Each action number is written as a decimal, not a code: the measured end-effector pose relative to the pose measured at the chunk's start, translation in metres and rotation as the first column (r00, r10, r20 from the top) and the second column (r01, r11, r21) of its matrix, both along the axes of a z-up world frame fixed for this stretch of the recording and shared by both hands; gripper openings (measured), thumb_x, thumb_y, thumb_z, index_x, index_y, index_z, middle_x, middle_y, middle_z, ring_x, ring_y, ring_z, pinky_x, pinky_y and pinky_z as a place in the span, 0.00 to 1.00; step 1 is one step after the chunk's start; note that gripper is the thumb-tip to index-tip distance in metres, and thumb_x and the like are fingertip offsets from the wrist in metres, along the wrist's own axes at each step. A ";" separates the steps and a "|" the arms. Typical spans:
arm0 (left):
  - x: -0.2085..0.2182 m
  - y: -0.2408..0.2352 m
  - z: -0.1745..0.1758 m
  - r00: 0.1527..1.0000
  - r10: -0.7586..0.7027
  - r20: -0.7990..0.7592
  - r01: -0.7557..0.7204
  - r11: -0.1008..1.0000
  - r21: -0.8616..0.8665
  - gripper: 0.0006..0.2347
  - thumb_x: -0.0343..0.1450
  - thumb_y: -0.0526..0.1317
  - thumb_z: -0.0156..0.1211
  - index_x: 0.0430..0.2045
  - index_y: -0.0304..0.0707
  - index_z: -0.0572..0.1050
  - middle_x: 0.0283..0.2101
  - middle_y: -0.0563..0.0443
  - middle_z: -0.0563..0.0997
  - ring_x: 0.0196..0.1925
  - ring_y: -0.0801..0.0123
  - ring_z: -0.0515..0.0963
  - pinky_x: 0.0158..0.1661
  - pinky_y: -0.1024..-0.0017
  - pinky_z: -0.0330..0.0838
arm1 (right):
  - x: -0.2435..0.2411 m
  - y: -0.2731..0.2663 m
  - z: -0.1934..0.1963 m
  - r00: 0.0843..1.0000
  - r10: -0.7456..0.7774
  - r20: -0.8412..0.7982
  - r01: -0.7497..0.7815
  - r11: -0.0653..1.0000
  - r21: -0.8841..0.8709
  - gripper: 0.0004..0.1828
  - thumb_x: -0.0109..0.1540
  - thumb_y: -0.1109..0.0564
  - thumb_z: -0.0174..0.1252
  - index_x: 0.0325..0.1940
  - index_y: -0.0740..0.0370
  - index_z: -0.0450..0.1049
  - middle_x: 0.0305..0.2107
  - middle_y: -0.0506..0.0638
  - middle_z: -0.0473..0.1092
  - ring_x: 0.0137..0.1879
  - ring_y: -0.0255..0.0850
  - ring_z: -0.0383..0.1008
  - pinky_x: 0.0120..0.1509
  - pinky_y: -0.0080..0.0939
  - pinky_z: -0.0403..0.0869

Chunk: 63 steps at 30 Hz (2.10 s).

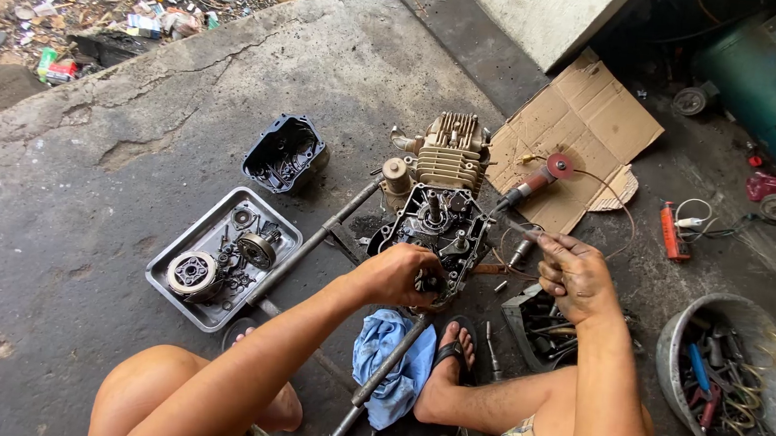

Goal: The person sits on the floor and works on a disassembled engine block, using a wrench to tighten bolts and a screwdriver to adjust internal components. They handle various engine parts, including a cylinder head, and use a rag to wipe their hands and the engine surfaces.

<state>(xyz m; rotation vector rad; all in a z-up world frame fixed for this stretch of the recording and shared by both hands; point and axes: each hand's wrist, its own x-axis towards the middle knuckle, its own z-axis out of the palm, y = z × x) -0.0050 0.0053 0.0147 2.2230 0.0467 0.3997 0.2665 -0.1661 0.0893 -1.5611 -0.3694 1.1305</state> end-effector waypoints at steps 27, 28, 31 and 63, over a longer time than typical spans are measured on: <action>-0.254 0.137 -0.158 0.209 0.560 -0.801 -0.267 0.821 0.504 0.10 0.64 0.39 0.63 0.36 0.39 0.81 0.44 0.40 0.84 0.49 0.50 0.85 0.47 0.57 0.81 | -0.017 0.035 0.003 0.976 -0.217 -0.038 0.220 0.965 0.145 0.06 0.67 0.58 0.57 0.44 0.64 0.76 0.17 0.36 0.52 0.20 0.27 0.49 0.22 0.30 0.51; -0.251 0.140 -0.162 0.219 0.601 -0.769 -0.287 0.793 0.538 0.09 0.65 0.38 0.62 0.37 0.39 0.81 0.45 0.40 0.84 0.49 0.50 0.85 0.46 0.57 0.81 | -0.017 0.035 0.004 0.974 -0.225 -0.037 0.228 0.964 0.135 0.06 0.66 0.58 0.57 0.44 0.63 0.76 0.17 0.37 0.53 0.20 0.27 0.50 0.22 0.30 0.51; -0.224 0.145 -0.137 0.263 0.669 -0.695 -0.389 0.733 0.559 0.09 0.66 0.38 0.61 0.38 0.41 0.81 0.45 0.41 0.84 0.48 0.49 0.84 0.46 0.56 0.80 | -0.016 0.037 0.005 0.971 -0.236 -0.034 0.238 0.964 0.121 0.06 0.66 0.58 0.57 0.44 0.63 0.76 0.18 0.37 0.55 0.21 0.27 0.51 0.22 0.30 0.52; 0.010 0.061 0.051 0.834 0.473 -0.285 -0.377 0.865 0.331 0.05 0.70 0.39 0.64 0.32 0.38 0.80 0.34 0.44 0.83 0.32 0.55 0.83 0.33 0.60 0.80 | 0.076 -0.041 -0.117 0.304 0.565 0.768 0.034 0.799 -0.601 0.20 0.60 0.46 0.66 0.52 0.59 0.80 0.48 0.60 0.77 0.55 0.55 0.78 0.61 0.50 0.77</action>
